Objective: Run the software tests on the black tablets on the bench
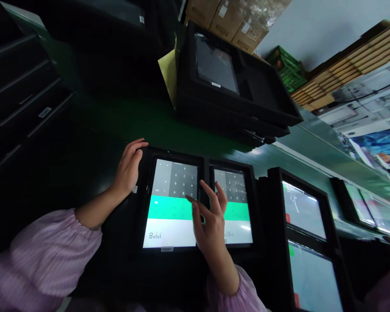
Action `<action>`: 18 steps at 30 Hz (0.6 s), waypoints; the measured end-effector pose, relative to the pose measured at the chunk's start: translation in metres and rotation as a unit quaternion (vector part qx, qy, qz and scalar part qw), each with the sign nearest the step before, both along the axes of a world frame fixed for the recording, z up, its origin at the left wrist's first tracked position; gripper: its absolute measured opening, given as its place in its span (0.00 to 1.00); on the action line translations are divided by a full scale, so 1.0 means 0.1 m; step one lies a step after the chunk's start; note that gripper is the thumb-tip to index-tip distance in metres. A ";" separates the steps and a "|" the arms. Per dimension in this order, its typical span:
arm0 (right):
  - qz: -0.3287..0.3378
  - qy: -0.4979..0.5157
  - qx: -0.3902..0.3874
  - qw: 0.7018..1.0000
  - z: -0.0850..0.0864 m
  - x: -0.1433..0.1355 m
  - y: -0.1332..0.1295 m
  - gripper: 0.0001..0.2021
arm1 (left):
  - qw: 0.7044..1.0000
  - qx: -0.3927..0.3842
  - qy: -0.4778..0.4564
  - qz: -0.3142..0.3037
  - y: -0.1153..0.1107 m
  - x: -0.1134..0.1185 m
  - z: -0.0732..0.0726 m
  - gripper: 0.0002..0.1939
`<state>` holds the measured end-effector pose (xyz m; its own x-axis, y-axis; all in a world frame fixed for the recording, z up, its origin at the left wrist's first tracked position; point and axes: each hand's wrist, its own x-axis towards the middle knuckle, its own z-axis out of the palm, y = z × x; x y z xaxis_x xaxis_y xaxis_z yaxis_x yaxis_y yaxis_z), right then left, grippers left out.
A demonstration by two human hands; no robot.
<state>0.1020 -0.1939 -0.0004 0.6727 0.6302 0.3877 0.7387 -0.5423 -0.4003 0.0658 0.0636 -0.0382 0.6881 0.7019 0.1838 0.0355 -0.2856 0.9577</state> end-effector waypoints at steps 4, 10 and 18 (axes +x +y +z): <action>0.101 0.032 -0.003 0.994 0.11 -0.21 0.16 0.15 | 1.000 0.007 0.000 0.003 0.00 0.00 0.00 0.16; 0.130 0.049 -0.028 0.990 0.07 -0.35 0.28 0.14 | 1.000 0.008 0.001 -0.003 -0.01 -0.01 -0.01 0.18; 0.078 0.032 0.007 0.996 0.04 -0.30 0.20 0.15 | 1.000 0.009 0.010 -0.007 0.01 -0.01 -0.02 0.17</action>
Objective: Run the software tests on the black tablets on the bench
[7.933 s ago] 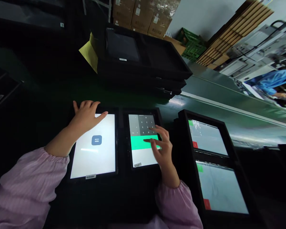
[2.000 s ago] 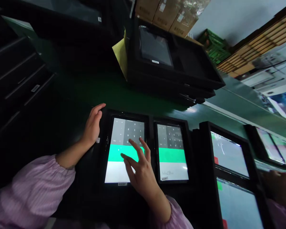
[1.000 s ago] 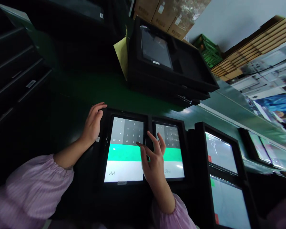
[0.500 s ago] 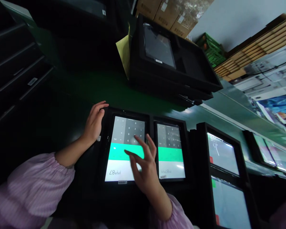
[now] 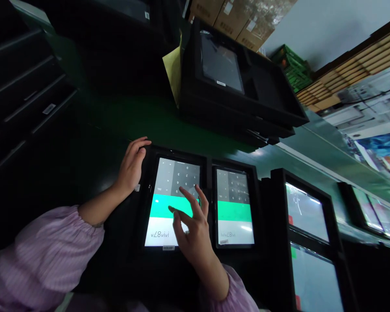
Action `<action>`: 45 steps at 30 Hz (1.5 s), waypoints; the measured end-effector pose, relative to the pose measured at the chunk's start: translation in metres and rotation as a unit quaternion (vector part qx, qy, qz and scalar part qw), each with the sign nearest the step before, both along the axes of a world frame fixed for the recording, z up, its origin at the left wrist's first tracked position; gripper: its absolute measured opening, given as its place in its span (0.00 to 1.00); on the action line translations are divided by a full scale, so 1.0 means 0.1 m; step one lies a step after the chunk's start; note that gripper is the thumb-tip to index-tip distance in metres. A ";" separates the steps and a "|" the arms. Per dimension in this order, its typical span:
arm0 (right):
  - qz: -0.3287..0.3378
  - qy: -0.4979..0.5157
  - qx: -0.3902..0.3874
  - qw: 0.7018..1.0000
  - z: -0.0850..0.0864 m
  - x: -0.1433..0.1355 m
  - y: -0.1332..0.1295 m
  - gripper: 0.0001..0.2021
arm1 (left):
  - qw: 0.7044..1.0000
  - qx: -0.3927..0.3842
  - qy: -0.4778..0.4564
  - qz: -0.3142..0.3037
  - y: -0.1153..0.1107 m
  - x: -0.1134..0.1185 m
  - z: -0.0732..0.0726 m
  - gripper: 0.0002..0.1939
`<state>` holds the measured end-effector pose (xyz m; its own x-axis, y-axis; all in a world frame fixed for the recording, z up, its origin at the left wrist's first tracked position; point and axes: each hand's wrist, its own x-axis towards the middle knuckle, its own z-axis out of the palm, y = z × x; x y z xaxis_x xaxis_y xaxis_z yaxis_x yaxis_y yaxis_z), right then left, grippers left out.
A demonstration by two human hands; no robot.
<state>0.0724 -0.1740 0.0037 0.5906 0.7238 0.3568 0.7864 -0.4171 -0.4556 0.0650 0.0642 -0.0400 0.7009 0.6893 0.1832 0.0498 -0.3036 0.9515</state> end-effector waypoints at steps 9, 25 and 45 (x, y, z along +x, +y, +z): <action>0.008 0.020 -0.033 0.999 0.02 -0.08 0.04 0.14 | 1.000 0.002 -0.005 -0.007 0.01 0.00 0.03 0.15; -0.184 -0.076 0.002 0.980 -0.08 0.81 -1.03 0.15 | 0.997 -0.028 -0.029 -0.072 0.33 0.08 0.12 0.29; -0.127 -0.013 -0.045 0.991 -0.11 0.94 -0.98 0.16 | 1.000 -0.006 -0.012 -0.020 0.38 0.16 0.14 0.29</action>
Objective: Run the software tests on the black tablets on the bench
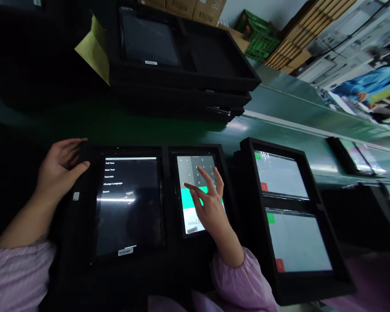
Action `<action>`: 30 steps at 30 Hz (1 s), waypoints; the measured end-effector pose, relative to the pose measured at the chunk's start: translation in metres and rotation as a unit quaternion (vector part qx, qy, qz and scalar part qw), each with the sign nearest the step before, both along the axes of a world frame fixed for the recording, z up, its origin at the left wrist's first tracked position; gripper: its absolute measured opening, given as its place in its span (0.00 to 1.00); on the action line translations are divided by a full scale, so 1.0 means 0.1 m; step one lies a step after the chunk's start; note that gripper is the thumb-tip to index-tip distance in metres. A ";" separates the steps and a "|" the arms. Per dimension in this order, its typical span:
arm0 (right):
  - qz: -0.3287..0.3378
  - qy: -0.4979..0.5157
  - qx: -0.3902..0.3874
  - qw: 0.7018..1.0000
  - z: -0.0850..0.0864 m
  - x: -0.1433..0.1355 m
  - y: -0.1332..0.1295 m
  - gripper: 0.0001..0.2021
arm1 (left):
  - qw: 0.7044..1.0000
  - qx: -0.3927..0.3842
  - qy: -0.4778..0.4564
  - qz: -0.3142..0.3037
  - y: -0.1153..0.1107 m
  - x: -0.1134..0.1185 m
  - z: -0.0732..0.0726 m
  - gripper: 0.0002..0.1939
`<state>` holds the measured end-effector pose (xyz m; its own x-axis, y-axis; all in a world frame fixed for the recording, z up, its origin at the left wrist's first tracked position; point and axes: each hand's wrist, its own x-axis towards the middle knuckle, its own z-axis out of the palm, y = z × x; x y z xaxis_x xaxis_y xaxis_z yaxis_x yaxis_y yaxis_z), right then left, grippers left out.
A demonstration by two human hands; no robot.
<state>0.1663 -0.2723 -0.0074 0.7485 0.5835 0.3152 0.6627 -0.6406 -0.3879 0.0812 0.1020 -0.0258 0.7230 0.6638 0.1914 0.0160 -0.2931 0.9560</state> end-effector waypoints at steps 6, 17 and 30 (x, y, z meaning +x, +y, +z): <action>-0.002 0.002 -0.006 1.000 0.00 -0.01 0.02 0.16 | 1.000 0.001 0.002 -0.004 0.01 0.00 -0.02 0.29; -0.142 -0.102 0.133 0.976 0.09 0.03 -0.53 0.16 | 1.000 0.007 0.021 -0.001 -0.02 -0.01 0.03 0.29; -0.038 -0.046 0.098 0.993 0.05 -0.01 -0.42 0.15 | 0.992 0.044 0.059 0.103 -0.11 0.06 0.12 0.22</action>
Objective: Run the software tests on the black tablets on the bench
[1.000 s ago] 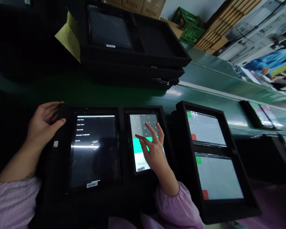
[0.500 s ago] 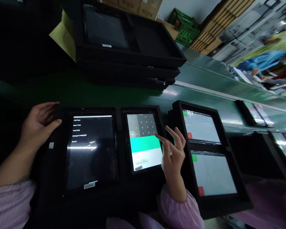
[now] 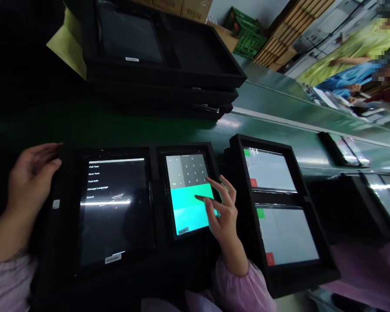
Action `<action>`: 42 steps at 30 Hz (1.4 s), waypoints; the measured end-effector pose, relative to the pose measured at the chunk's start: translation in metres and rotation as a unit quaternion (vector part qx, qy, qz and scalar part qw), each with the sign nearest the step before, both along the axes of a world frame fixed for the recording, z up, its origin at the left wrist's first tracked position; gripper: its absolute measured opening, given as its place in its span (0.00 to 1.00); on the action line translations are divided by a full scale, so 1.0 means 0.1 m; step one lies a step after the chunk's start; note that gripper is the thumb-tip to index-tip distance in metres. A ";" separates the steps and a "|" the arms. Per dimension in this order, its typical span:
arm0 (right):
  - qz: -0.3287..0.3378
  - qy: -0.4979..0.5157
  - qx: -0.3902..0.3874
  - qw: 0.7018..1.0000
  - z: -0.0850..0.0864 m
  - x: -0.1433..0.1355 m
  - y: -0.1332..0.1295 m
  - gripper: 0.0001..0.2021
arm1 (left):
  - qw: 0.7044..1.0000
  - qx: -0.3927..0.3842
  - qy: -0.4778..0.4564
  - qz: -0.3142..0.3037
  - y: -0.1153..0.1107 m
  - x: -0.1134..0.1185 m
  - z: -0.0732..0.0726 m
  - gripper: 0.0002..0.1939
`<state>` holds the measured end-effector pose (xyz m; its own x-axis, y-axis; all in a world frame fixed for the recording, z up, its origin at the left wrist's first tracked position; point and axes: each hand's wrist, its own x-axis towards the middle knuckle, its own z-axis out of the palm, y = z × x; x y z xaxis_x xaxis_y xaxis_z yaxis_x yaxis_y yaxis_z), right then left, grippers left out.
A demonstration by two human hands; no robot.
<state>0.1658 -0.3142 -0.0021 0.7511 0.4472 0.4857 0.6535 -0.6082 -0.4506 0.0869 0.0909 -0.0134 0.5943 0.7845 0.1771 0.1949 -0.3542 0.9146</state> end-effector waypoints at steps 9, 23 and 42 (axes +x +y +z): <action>0.004 -0.001 0.003 1.000 -0.09 -0.13 0.17 0.15 | 0.987 -0.075 -0.115 0.081 0.22 0.06 -0.14 0.13; 0.029 0.017 -0.026 0.999 -0.07 -0.17 0.23 0.15 | 0.990 -0.005 0.064 0.129 0.16 0.00 -0.01 0.12; -0.084 0.005 -0.062 0.995 -0.09 0.27 -0.05 0.18 | 0.991 0.067 0.090 0.075 0.16 -0.05 -0.05 0.21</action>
<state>0.1926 -0.3189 -0.0110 0.8253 0.3698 0.4266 0.5329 -0.7599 -0.3722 0.0820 0.1067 -0.0189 0.5043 0.8430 0.1872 0.4102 -0.4247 0.8071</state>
